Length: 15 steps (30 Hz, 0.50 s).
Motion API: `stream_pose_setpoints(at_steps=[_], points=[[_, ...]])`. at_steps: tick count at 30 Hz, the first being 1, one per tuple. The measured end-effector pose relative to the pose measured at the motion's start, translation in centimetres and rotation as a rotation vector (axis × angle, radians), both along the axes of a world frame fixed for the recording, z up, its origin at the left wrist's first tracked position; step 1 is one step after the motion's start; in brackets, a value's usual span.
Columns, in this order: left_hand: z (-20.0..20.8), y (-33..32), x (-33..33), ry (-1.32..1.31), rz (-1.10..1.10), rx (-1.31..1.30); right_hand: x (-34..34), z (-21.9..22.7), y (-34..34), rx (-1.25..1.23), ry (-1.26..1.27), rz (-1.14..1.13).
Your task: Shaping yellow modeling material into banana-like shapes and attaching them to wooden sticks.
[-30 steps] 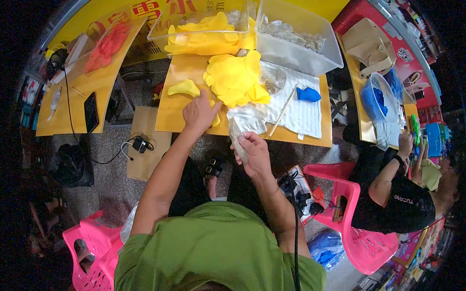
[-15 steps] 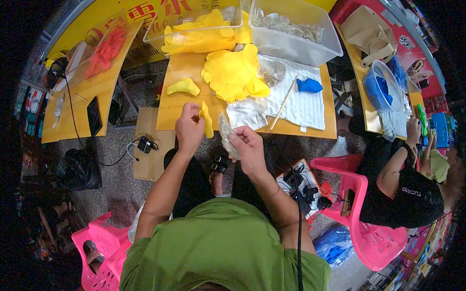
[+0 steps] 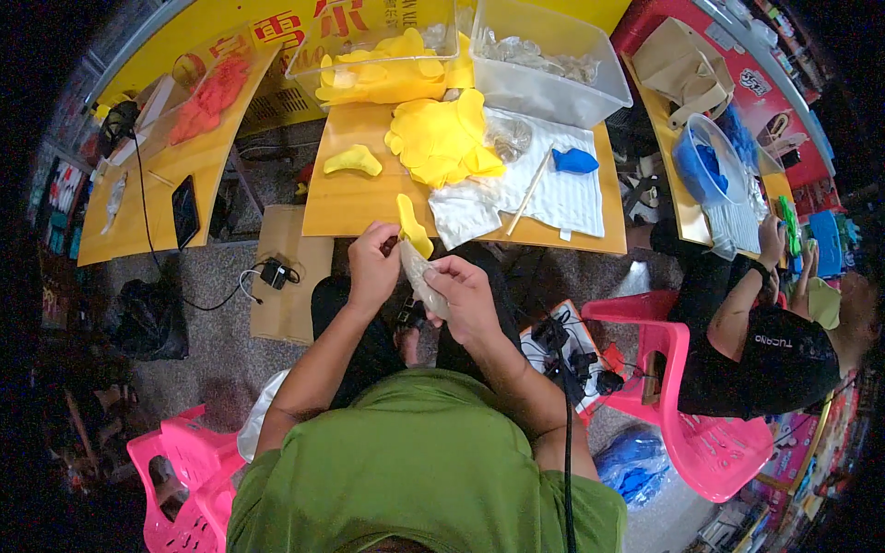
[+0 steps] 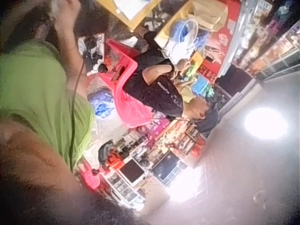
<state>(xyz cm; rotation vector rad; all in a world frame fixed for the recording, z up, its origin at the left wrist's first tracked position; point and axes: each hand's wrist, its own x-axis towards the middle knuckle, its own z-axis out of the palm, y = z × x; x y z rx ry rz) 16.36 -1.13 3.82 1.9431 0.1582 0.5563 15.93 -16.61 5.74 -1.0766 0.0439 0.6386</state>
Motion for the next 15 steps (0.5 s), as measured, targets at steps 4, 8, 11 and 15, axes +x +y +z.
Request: stream_pose_setpoints(at_steps=[4, 8, 11, 15], points=[[0.4, -0.4, -1.0, -0.016, -0.073, -0.047, -0.5, -0.5, -0.4, 0.032, 0.019, -0.091], [0.8, -1.1, -2.0, 0.007, -0.145, 0.046, -0.9, -0.7, -0.4, 0.092, -0.032, -0.089], [1.6, -1.3, -2.5, 0.049, -0.162, -0.009, -0.9, -1.3, -0.1, 0.036, -0.007, -0.159], [1.7, -1.5, -3.1, 0.07, -0.201, 0.042, -1.2, -2.2, 0.2, -0.126, -0.124, -0.171]])
